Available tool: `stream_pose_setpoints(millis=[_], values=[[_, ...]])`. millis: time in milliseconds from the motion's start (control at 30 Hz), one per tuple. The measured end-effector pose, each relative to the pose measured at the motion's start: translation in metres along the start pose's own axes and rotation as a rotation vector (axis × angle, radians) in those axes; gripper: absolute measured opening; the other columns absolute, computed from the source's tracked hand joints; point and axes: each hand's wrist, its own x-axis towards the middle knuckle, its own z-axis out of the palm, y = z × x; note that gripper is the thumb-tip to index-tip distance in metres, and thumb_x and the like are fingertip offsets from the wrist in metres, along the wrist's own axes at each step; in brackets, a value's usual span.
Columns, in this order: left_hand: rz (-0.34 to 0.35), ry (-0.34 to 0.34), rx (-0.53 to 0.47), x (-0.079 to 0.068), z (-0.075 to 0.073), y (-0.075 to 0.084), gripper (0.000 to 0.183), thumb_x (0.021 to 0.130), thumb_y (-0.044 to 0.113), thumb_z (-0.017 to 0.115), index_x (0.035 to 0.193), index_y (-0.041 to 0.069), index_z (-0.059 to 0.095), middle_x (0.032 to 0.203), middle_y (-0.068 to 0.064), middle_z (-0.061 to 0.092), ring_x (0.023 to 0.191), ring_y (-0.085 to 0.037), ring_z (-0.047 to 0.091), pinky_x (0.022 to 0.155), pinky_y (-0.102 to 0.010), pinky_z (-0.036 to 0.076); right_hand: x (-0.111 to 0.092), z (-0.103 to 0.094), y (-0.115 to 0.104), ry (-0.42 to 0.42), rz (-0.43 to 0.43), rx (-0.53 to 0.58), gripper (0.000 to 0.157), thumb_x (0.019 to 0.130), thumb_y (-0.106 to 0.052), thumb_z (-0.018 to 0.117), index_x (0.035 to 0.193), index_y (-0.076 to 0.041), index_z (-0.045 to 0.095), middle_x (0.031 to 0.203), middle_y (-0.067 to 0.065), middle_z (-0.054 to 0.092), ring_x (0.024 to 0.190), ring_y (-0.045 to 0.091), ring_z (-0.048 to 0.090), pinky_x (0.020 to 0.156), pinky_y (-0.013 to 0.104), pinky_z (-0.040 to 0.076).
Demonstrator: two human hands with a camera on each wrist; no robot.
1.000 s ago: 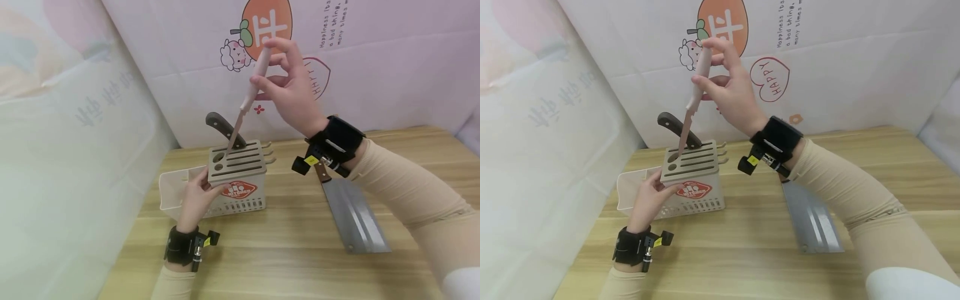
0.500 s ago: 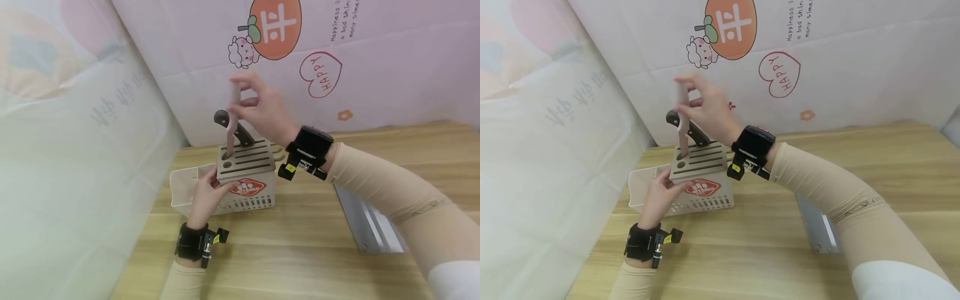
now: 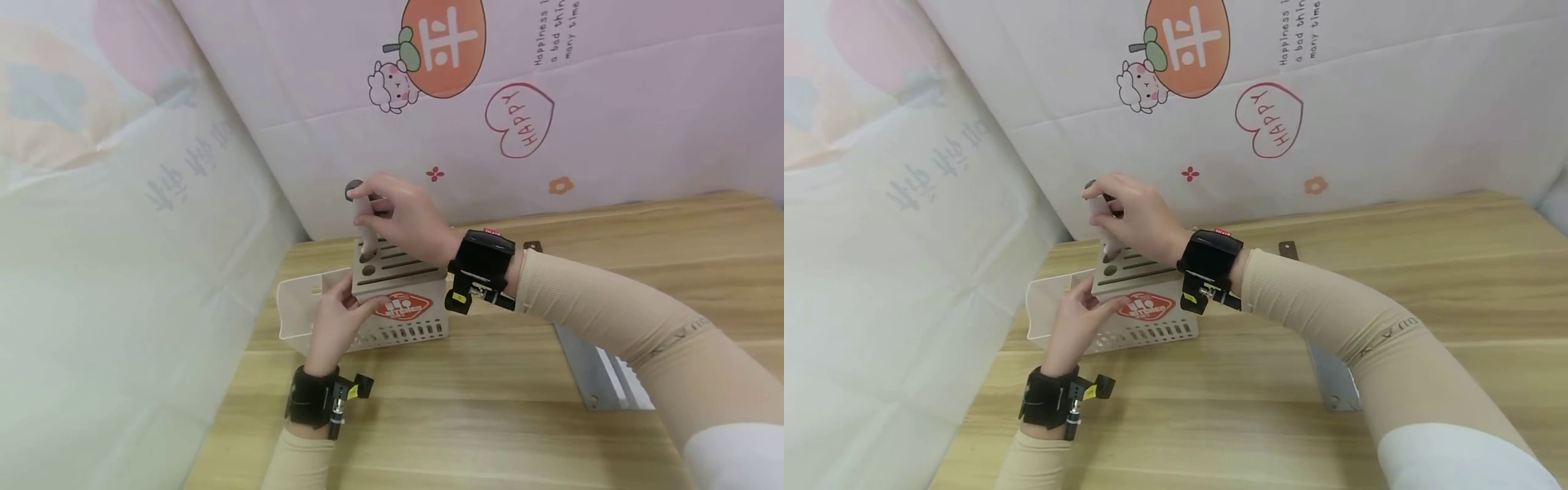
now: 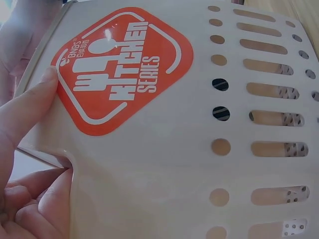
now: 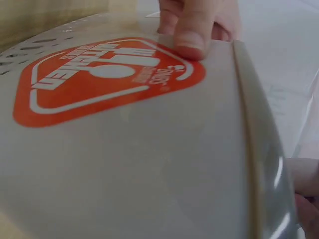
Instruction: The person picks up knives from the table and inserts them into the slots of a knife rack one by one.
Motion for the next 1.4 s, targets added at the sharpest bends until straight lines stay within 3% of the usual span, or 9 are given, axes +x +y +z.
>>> stream_pose_setpoints(millis=[100, 200, 467, 800, 900, 1033, 1133, 1267, 1400], values=[[-0.014, -0.005, -0.012, 0.0, 0.001, -0.002, 0.061, 0.087, 0.01, 0.083, 0.142, 0.007, 0.058, 0.127, -0.013, 0.068, 0.114, -0.026, 0.067, 0.095, -0.028, 0.057, 0.003, 0.002, -0.002, -0.087, 0.15, -0.062, 0.028, 0.092, 0.003, 0.075, 0.117, 0.001, 0.064, 0.125, 0.015, 0.063, 0.109, 0.026, 0.068, 0.092, 0.025, 0.058], [-0.024, 0.004, -0.01, -0.001, 0.001, -0.003, 0.06, 0.087, 0.009, 0.082, 0.142, 0.007, 0.059, 0.127, -0.012, 0.068, 0.115, -0.026, 0.067, 0.095, -0.027, 0.057, 0.004, 0.006, -0.003, -0.196, 0.235, -0.148, 0.024, 0.094, -0.001, 0.073, 0.116, -0.005, 0.063, 0.124, 0.013, 0.066, 0.105, 0.023, 0.068, 0.088, 0.028, 0.059], [-0.016, 0.002, -0.004, 0.001, 0.002, -0.002, 0.061, 0.087, 0.009, 0.082, 0.143, 0.007, 0.058, 0.131, -0.013, 0.066, 0.118, -0.027, 0.065, 0.097, -0.027, 0.056, -0.004, 0.01, 0.0, -0.373, 0.264, -0.209, 0.017, 0.1, 0.0, 0.062, 0.116, -0.007, 0.061, 0.119, 0.009, 0.07, 0.111, 0.021, 0.065, 0.085, 0.031, 0.057], [-0.013, -0.002, -0.025, 0.004, 0.003, 0.001, 0.055, 0.088, 0.009, 0.082, 0.139, 0.006, 0.06, 0.128, -0.012, 0.067, 0.116, -0.025, 0.067, 0.095, -0.027, 0.057, -0.007, 0.01, 0.001, -0.407, 0.278, -0.289, 0.021, 0.102, -0.004, 0.062, 0.123, -0.004, 0.063, 0.124, 0.008, 0.069, 0.113, 0.019, 0.066, 0.097, 0.032, 0.056], [-0.018, -0.007, -0.028, 0.004, 0.005, -0.001, 0.056, 0.088, 0.009, 0.082, 0.139, 0.006, 0.06, 0.128, -0.013, 0.067, 0.116, -0.026, 0.067, 0.095, -0.027, 0.057, -0.013, 0.005, 0.0, -0.43, 0.214, -0.376, 0.028, 0.102, -0.006, 0.061, 0.13, -0.003, 0.064, 0.129, 0.009, 0.067, 0.109, 0.018, 0.066, 0.093, 0.031, 0.058], [-0.008, -0.01, -0.019, 0.004, 0.006, -0.004, 0.059, 0.087, 0.008, 0.082, 0.141, 0.006, 0.059, 0.129, -0.014, 0.067, 0.117, -0.028, 0.066, 0.096, -0.026, 0.056, -0.024, -0.008, -0.004, -0.485, 0.044, -0.507, 0.041, 0.102, -0.009, 0.065, 0.142, -0.005, 0.06, 0.143, 0.011, 0.06, 0.1, 0.021, 0.069, 0.082, 0.03, 0.062], [0.004, -0.011, -0.014, 0.003, 0.004, -0.004, 0.06, 0.087, 0.006, 0.082, 0.142, 0.006, 0.058, 0.13, -0.015, 0.066, 0.117, -0.029, 0.066, 0.097, -0.027, 0.056, -0.033, -0.018, -0.006, -0.518, -0.024, -0.507, 0.049, 0.1, -0.012, 0.068, 0.147, -0.005, 0.055, 0.149, 0.012, 0.055, 0.091, 0.023, 0.071, 0.076, 0.032, 0.063], [0.007, -0.018, -0.009, 0.001, 0.002, -0.002, 0.059, 0.089, 0.006, 0.08, 0.143, 0.008, 0.058, 0.131, -0.013, 0.065, 0.116, -0.028, 0.066, 0.096, -0.028, 0.057, -0.043, -0.03, -0.005, -0.566, -0.076, -0.495, 0.05, 0.101, -0.018, 0.068, 0.148, -0.006, 0.055, 0.153, 0.01, 0.051, 0.113, 0.027, 0.068, 0.092, 0.04, 0.06], [-0.004, -0.02, -0.004, -0.001, 0.002, 0.0, 0.06, 0.088, 0.004, 0.081, 0.143, 0.007, 0.057, 0.133, -0.013, 0.064, 0.117, -0.029, 0.066, 0.096, -0.028, 0.057, -0.051, -0.044, -0.002, -0.655, -0.208, -0.53, 0.051, 0.102, -0.023, 0.067, 0.148, -0.008, 0.055, 0.155, 0.011, 0.049, 0.142, 0.029, 0.046, 0.114, 0.048, 0.043]])
